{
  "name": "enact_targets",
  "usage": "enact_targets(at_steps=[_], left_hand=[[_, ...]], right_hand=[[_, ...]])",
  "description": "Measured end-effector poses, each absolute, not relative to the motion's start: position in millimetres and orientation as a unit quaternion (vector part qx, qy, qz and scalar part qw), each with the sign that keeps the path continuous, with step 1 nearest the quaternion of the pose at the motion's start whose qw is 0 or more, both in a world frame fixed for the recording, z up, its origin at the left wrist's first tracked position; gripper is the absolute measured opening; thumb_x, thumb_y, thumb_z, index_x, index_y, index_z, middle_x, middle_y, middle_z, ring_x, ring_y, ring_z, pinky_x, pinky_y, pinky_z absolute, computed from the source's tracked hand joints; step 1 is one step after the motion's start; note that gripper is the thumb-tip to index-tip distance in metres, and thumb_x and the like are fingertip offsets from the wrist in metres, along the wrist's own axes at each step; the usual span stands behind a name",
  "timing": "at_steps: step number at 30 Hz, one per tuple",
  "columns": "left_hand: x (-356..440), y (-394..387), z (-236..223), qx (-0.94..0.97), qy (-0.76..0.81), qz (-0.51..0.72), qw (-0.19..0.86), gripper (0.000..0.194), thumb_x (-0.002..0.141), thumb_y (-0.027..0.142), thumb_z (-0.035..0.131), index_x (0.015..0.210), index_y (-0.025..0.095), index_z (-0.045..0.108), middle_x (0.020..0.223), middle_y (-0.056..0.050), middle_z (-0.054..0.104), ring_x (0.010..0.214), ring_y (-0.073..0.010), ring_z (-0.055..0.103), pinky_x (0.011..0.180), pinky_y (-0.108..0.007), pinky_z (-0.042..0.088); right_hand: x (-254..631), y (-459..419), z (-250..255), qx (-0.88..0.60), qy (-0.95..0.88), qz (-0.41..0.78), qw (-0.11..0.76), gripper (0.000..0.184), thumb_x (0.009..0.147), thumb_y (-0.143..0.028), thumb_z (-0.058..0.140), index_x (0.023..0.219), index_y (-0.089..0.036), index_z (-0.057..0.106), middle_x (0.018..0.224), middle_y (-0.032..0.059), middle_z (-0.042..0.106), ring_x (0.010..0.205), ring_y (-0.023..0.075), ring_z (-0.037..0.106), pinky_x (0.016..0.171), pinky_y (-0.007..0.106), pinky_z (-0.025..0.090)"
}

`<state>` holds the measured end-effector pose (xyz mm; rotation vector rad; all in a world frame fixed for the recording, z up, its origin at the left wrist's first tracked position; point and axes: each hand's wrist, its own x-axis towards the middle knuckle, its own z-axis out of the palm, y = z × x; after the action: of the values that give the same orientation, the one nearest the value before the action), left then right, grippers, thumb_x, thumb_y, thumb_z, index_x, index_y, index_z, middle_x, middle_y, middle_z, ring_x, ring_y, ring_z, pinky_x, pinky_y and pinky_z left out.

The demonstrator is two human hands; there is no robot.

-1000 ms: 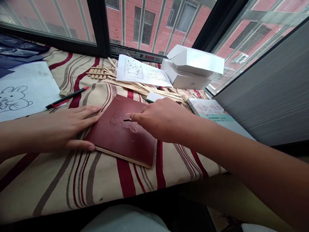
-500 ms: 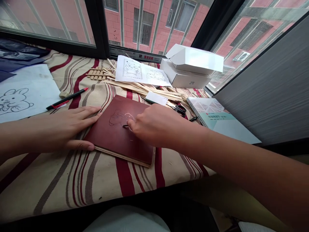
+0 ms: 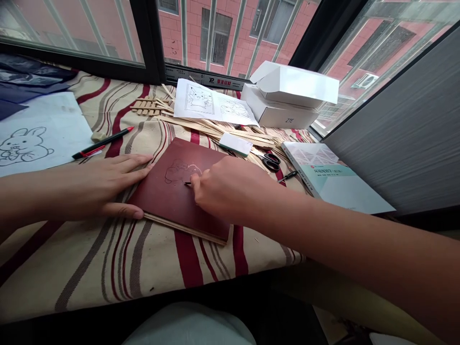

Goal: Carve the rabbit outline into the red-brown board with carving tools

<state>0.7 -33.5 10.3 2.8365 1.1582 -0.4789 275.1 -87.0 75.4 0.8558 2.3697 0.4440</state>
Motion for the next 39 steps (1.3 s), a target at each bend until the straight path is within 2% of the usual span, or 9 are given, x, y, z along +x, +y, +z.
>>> enact_targets(at_steps=[3, 9, 14, 17, 21, 23, 27, 31, 39], left_hand=[[1.4, -30.0, 8.1, 0.910, 0.383, -0.157, 0.035, 0.121, 0.087, 0.095, 0.042, 0.171, 0.010, 0.027, 0.178, -0.028, 0.026, 0.162, -0.0478, 0.030, 0.130, -0.055, 0.033], [-4.8, -28.0, 0.4, 0.916, 0.380, -0.126, 0.040, 0.121, 0.087, 0.096, 0.041, 0.169, 0.007, 0.032, 0.177, -0.028, 0.027, 0.162, -0.0481, 0.030, 0.131, -0.055, 0.031], [-6.9, -28.6, 0.6, 0.915, 0.382, -0.126, 0.042, 0.121, 0.086, 0.096, 0.041, 0.169, 0.009, 0.032, 0.178, -0.026, 0.028, 0.162, -0.0464, 0.032, 0.131, -0.054, 0.031], [-4.3, -29.4, 3.5, 0.910, 0.387, -0.141, 0.044, 0.120, 0.087, 0.096, 0.041, 0.170, 0.010, 0.030, 0.179, -0.025, 0.024, 0.163, -0.0457, 0.031, 0.131, -0.054, 0.031], [-2.0, -30.8, 5.9, 0.904, 0.397, -0.148, 0.051, 0.120, 0.087, 0.095, 0.042, 0.171, 0.011, 0.028, 0.180, -0.024, 0.022, 0.164, -0.0462, 0.028, 0.132, -0.054, 0.030], [-2.0, -31.4, 6.2, 0.902, 0.400, -0.155, 0.051, 0.121, 0.087, 0.096, 0.041, 0.171, 0.010, 0.027, 0.180, -0.025, 0.020, 0.164, -0.0468, 0.027, 0.132, -0.055, 0.030], [-2.1, -31.9, 6.0, 0.901, 0.401, -0.155, 0.052, 0.120, 0.087, 0.094, 0.043, 0.171, 0.010, 0.027, 0.181, -0.024, 0.019, 0.164, -0.0478, 0.026, 0.132, -0.055, 0.030], [-2.8, -31.5, 5.0, 0.900, 0.402, -0.164, 0.053, 0.121, 0.088, 0.094, 0.041, 0.171, 0.008, 0.025, 0.181, -0.026, 0.016, 0.165, -0.0481, 0.024, 0.132, -0.057, 0.029], [-2.5, -30.3, 4.3, 0.910, 0.386, -0.146, 0.048, 0.121, 0.088, 0.095, 0.039, 0.171, 0.008, 0.027, 0.179, -0.028, 0.020, 0.164, -0.0484, 0.027, 0.131, -0.060, 0.030]], right_hand=[[282.0, -86.1, 72.1, 0.293, 0.885, 0.197, 0.305, 0.067, 0.100, 0.000, 0.034, 0.165, -0.009, 0.046, 0.084, 0.0119, 0.073, 0.059, 0.0216, 0.064, 0.048, 0.036, 0.024], [281.1, -93.4, 63.9, 0.380, 0.874, 0.136, 0.269, 0.060, 0.101, -0.007, 0.042, 0.159, -0.008, 0.052, 0.085, 0.0104, 0.072, 0.065, 0.0242, 0.069, 0.048, 0.036, 0.018], [276.2, -107.1, 50.4, 0.451, 0.854, 0.083, 0.247, 0.073, 0.095, -0.003, 0.044, 0.167, -0.008, 0.040, 0.092, 0.0116, 0.076, 0.073, 0.0259, 0.075, 0.049, 0.036, 0.016], [281.5, -106.6, 40.2, 0.496, 0.840, 0.041, 0.216, 0.071, 0.099, -0.010, 0.045, 0.170, -0.015, 0.038, 0.098, 0.0105, 0.080, 0.078, 0.0279, 0.077, 0.053, 0.035, 0.018], [294.4, -97.6, 35.2, 0.525, 0.839, 0.017, 0.146, 0.051, 0.113, -0.033, 0.036, 0.161, -0.032, 0.052, 0.108, 0.0072, 0.082, 0.088, 0.0270, 0.078, 0.057, 0.033, 0.023], [299.3, -94.4, 36.7, 0.515, 0.846, 0.016, 0.138, 0.049, 0.114, -0.035, 0.037, 0.160, -0.034, 0.054, 0.115, 0.0079, 0.082, 0.092, 0.0247, 0.077, 0.059, 0.031, 0.026], [303.0, -92.2, 41.3, 0.488, 0.862, 0.018, 0.135, 0.047, 0.112, -0.031, 0.040, 0.157, -0.031, 0.057, 0.113, 0.0097, 0.081, 0.088, 0.0204, 0.075, 0.061, 0.028, 0.030], [299.7, -90.0, 47.3, 0.467, 0.872, 0.017, 0.143, 0.048, 0.110, -0.026, 0.042, 0.155, -0.028, 0.059, 0.108, 0.0081, 0.080, 0.087, 0.0227, 0.075, 0.058, 0.031, 0.026], [274.3, -90.6, 73.8, 0.380, 0.878, 0.103, 0.271, 0.061, 0.094, -0.001, 0.049, 0.153, -0.009, 0.059, 0.089, 0.0106, 0.076, 0.074, 0.0280, 0.074, 0.050, 0.035, 0.020]])
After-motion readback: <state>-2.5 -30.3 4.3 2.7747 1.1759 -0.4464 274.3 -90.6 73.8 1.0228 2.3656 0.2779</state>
